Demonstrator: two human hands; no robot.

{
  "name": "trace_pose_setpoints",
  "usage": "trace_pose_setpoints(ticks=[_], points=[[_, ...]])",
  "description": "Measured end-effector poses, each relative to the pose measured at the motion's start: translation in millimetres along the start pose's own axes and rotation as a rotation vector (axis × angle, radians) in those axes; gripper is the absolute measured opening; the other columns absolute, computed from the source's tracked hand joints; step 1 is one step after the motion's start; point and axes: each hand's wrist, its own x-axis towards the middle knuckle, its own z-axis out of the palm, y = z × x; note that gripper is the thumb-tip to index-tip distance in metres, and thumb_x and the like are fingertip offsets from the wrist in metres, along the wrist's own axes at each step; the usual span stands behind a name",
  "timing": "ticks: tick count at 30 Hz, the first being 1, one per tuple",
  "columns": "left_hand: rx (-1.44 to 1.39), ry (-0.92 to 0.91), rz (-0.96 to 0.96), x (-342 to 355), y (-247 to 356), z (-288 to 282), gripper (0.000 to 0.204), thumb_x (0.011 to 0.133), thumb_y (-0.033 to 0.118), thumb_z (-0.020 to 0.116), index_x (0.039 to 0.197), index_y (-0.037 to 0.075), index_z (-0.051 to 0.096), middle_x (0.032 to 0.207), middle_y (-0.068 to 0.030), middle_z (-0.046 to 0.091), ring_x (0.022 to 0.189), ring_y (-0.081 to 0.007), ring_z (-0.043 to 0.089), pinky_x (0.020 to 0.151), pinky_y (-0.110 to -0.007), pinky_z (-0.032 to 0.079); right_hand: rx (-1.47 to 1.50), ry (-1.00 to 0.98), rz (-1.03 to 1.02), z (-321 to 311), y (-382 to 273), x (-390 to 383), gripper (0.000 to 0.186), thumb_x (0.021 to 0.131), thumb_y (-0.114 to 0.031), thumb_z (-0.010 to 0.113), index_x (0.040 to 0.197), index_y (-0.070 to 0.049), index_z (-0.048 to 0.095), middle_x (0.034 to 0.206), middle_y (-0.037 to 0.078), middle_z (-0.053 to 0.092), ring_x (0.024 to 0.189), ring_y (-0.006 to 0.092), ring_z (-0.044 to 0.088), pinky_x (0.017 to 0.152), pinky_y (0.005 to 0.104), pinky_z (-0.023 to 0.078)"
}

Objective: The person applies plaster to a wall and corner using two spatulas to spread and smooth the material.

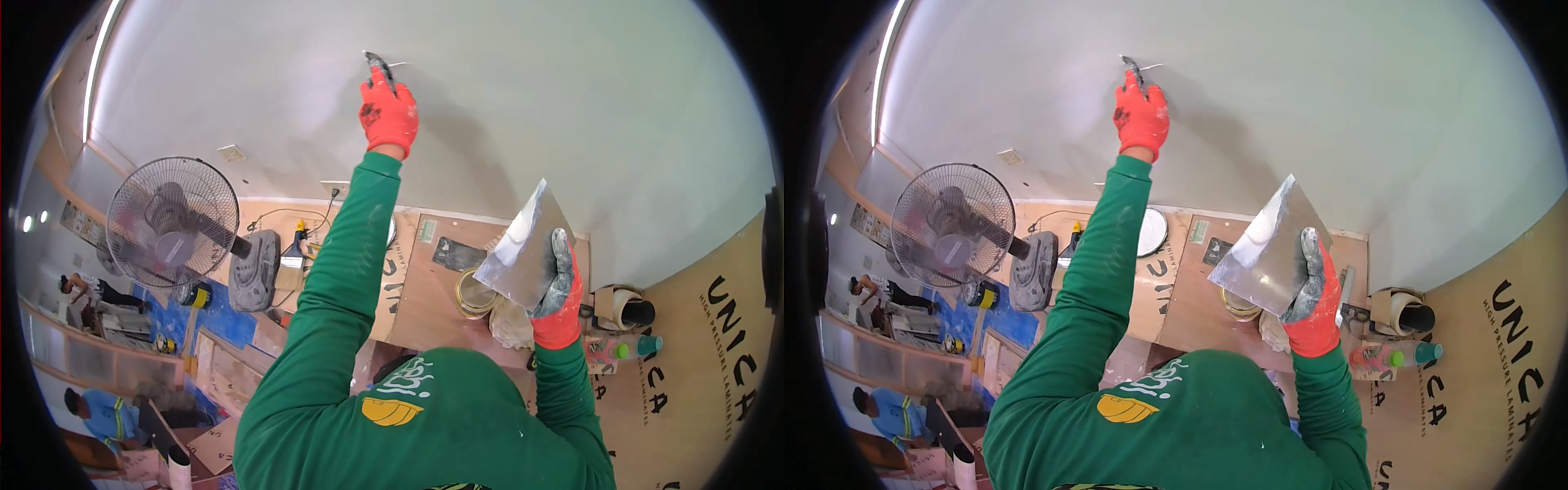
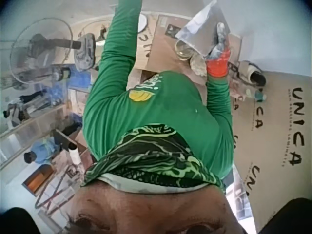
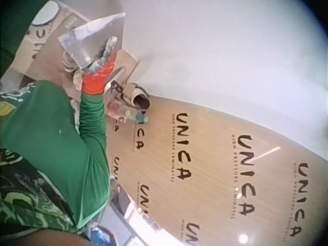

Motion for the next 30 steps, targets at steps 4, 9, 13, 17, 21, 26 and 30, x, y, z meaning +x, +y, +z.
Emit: trace_pose_setpoints(ticks=[4,9,13,17,21,26,30], points=[[-0.025,-0.015,0.068,-28,40,25,0.055,0.092,0.025,0.05,0.14,0.0,0.039,0.122,-0.0227,0.048,0.094,-0.0384,0.062,0.082,-0.043,0.05,0.002,0.011,0.023,-21,4,-7,0.071,0.079,-0.007,0.074,0.14,0.006,0.039,0.138,0.02,0.049,0.128,0.029,0.049,0.106,0.0376,0.041],[-0.133,-0.078,0.18,-64,95,49,0.054,0.091,0.025,0.052,0.138,-0.001,0.043,0.119,-0.0217,0.052,0.095,-0.0382,0.061,0.081,-0.043,0.05,-0.033,0.052,0.02,-42,5,-18,0.073,0.077,-0.007,0.076,0.139,0.007,0.04,0.134,0.021,0.052,0.124,0.031,0.054,0.103,0.0376,0.045],[-0.245,-0.234,0.195,-85,133,53,0.05,0.095,0.023,0.049,0.14,0.002,0.042,0.127,-0.0219,0.052,0.1,-0.0369,0.061,0.087,-0.041,0.05,-0.007,0.101,0.027,-54,9,-27,0.072,0.079,-0.007,0.075,0.14,0.007,0.039,0.136,0.021,0.05,0.125,0.0302,0.053,0.103,0.0376,0.045],[-0.676,-0.196,0.565,-98,103,13,0.049,0.097,0.024,0.048,0.139,-0.002,0.044,0.13,-0.0207,0.054,0.109,-0.0328,0.058,0.094,-0.039,0.046,0.014,0.18,0.016,-68,5,-31,0.072,0.08,-0.009,0.075,0.14,0.007,0.039,0.138,0.019,0.05,0.125,0.0291,0.053,0.106,0.0364,0.041],[-1.022,-0.076,0.569,-134,80,-20,0.048,0.099,0.021,0.049,0.14,-0.004,0.041,0.135,-0.0201,0.051,0.125,-0.0311,0.05,0.103,-0.041,0.04,-0.069,0.271,0.056,-62,-16,-20,0.07,0.078,-0.006,0.073,0.14,0.004,0.041,0.137,0.019,0.052,0.12,0.0317,0.056,0.107,0.0365,0.038],[-1.045,-0.198,0.588,-163,74,-64,0.042,0.102,0.01,0.041,0.141,-0.004,0.037,0.144,-0.0175,0.044,0.132,-0.0244,0.044,0.11,-0.038,0.037,-0.468,0.327,0.006,-46,-32,9,0.066,0.075,0.0,0.069,0.136,0.004,0.045,0.13,0.019,0.057,0.115,0.0347,0.055,0.102,0.0387,0.04],[-1.146,-0.506,0.55,-163,47,-90,0.038,0.099,-0.003,0.041,0.137,-0.008,0.04,0.142,-0.0205,0.044,0.127,-0.025,0.049,0.105,-0.035,0.041,-0.605,0.348,0.074,-25,-47,23,0.063,0.074,0.0,0.066,0.134,0.003,0.047,0.124,0.019,0.061,0.104,0.0403,0.055,0.095,0.0428,0.041]])
